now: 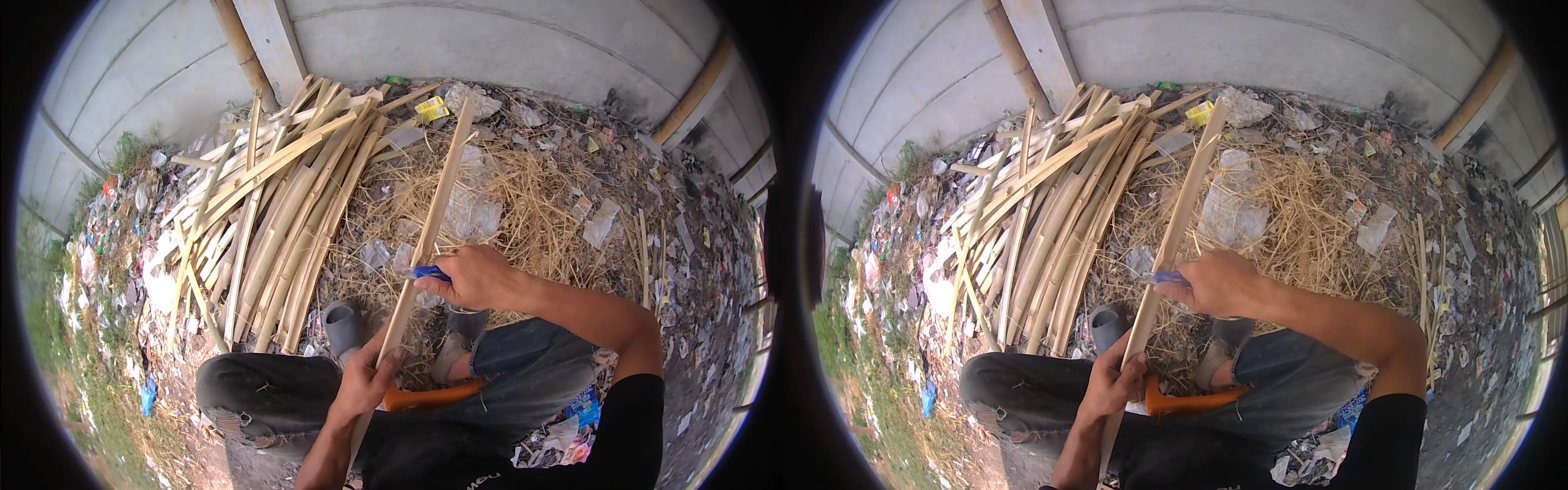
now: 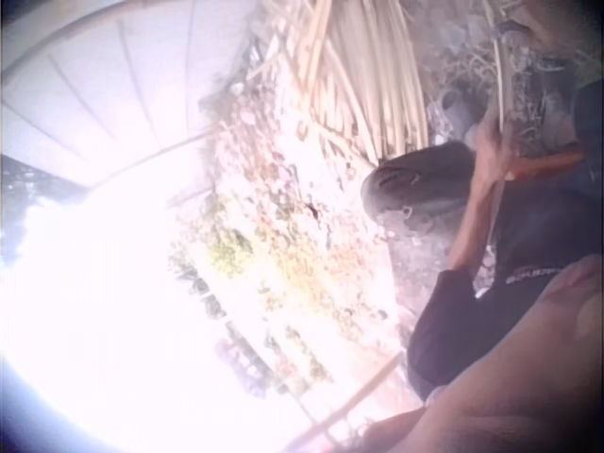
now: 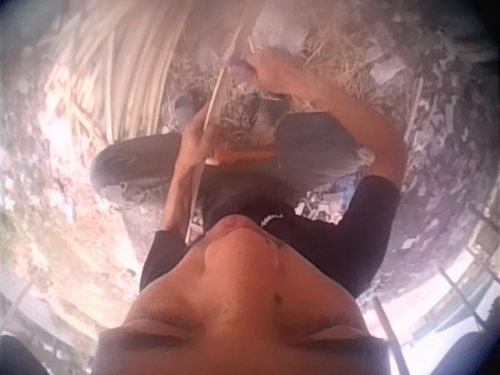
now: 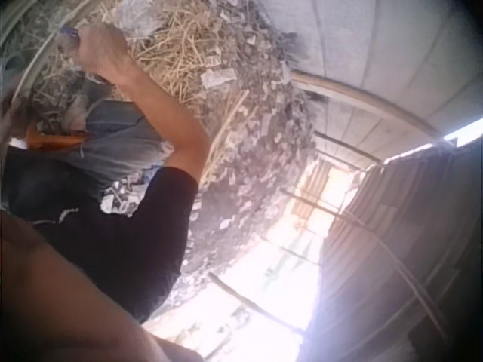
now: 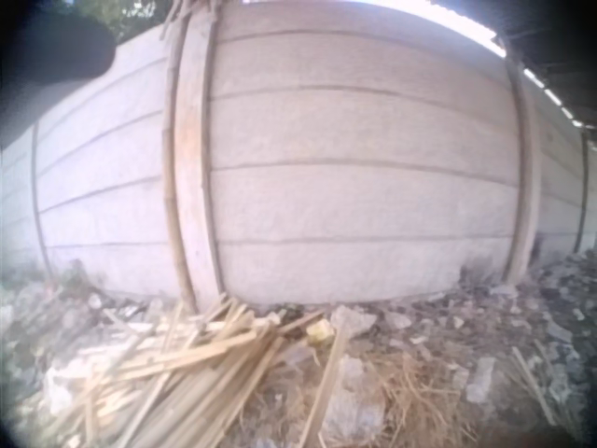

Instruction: The person sits on the ground and uses a knife to shave thin strips of bamboo. They hold the bamboo strip with one hand and scrape the knife along its length to remove the outer layer, creating fine shavings.

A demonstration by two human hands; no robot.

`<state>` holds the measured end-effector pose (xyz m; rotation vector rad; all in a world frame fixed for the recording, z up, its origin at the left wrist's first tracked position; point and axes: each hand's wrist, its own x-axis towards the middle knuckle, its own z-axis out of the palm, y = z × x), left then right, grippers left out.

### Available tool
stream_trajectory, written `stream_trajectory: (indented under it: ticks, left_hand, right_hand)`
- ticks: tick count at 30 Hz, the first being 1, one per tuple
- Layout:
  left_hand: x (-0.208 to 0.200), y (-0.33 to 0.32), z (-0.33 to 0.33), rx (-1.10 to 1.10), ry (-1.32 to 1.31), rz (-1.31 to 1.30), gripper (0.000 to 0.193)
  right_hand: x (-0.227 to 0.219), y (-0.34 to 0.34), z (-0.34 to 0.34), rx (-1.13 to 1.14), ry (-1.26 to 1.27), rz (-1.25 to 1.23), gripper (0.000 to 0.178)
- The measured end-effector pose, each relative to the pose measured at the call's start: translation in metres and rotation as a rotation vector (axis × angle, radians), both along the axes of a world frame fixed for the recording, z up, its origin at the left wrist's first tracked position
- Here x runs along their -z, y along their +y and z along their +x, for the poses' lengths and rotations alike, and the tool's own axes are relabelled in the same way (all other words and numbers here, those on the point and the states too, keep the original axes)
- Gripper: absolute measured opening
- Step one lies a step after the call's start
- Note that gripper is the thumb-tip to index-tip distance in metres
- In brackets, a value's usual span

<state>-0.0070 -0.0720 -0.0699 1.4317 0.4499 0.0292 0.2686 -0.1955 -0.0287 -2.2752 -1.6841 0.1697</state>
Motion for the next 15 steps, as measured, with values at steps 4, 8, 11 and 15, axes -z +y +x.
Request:
stream_trajectory:
  ticks: [4,8,11,15]
  left_hand:
    - [-0.004,0.003,-0.005,-0.011,0.024,0.002,0.055]
    - [-0.006,-0.007,-0.004,0.114,0.043,0.048,0.056]
    - [-0.02,-0.009,-0.002,0.095,0.039,-0.09,0.055]
    - [-0.017,-0.003,-0.004,0.042,0.04,-0.077,0.055]
  right_hand:
    - [-0.017,0.021,0.068,0.296,0.116,0.047,0.074]
    - [-0.045,-0.012,0.2,0.77,0.056,0.202,0.09]
    - [-0.054,-0.017,0.201,0.822,0.027,0.271,0.089]
    - [-0.052,-0.017,0.166,0.678,0.104,0.414,0.08]
